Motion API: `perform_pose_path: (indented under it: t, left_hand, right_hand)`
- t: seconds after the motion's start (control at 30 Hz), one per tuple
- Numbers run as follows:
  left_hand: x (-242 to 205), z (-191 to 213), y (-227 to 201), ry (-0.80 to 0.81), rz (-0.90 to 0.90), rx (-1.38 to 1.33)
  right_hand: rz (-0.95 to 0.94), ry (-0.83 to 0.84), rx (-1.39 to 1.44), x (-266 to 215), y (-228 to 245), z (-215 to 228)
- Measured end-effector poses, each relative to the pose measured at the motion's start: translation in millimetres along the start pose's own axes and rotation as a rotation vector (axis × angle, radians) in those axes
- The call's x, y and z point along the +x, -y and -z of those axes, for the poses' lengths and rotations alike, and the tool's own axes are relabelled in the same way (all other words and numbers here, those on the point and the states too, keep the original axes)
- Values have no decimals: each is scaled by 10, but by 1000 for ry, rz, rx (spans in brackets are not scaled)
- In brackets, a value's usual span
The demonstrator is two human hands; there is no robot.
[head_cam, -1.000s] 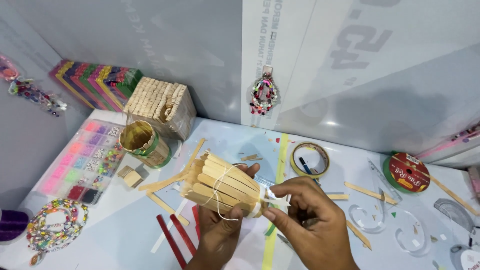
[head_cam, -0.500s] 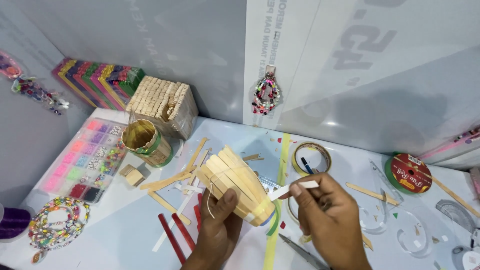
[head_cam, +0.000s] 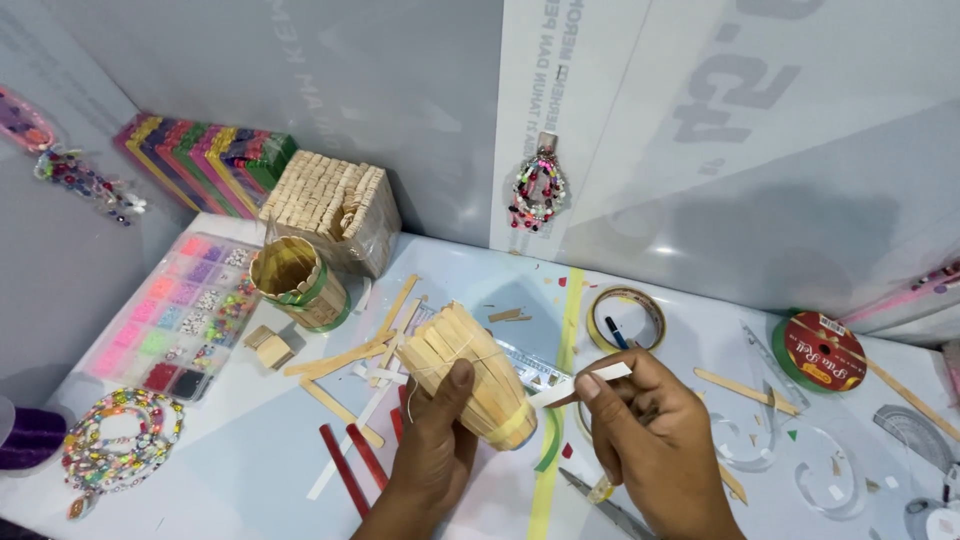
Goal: Assembling a decorative container using popsicle sticks and adhesive tape on a craft table.
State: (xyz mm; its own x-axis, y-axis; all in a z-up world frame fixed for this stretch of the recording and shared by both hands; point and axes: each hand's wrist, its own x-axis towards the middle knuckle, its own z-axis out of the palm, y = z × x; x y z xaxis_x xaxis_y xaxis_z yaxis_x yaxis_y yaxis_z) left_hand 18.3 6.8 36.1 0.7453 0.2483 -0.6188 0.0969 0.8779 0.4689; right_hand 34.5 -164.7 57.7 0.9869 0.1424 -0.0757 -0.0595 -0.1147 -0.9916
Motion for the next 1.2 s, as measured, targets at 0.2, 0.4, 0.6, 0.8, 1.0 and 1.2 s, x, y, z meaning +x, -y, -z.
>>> perform_pose_path:
  t: [0.2, 0.4, 0.6, 0.8, 1.0, 1.2]
  left_hand:
    - [102, 146, 20, 353, -189, -11]
    - [114, 157, -2, 314, -145, -63]
    - [95, 150, -9, 279, -133, -94]
    - [220, 251, 70, 390, -240, -28]
    - [133, 138, 14, 265, -187, -54]
    - [203, 228, 92, 274, -190, -69]
  right_hand:
    - [-114, -93, 40, 107, -70, 26]
    - [-125, -47, 8, 150, -129, -3]
    - [-138, -26, -21, 157, -143, -14]
    - [-74, -36, -9, 105, -71, 14]
    - [91, -33, 44, 18, -112, 39]
    - [-25, -164, -222, -170, 109, -73]
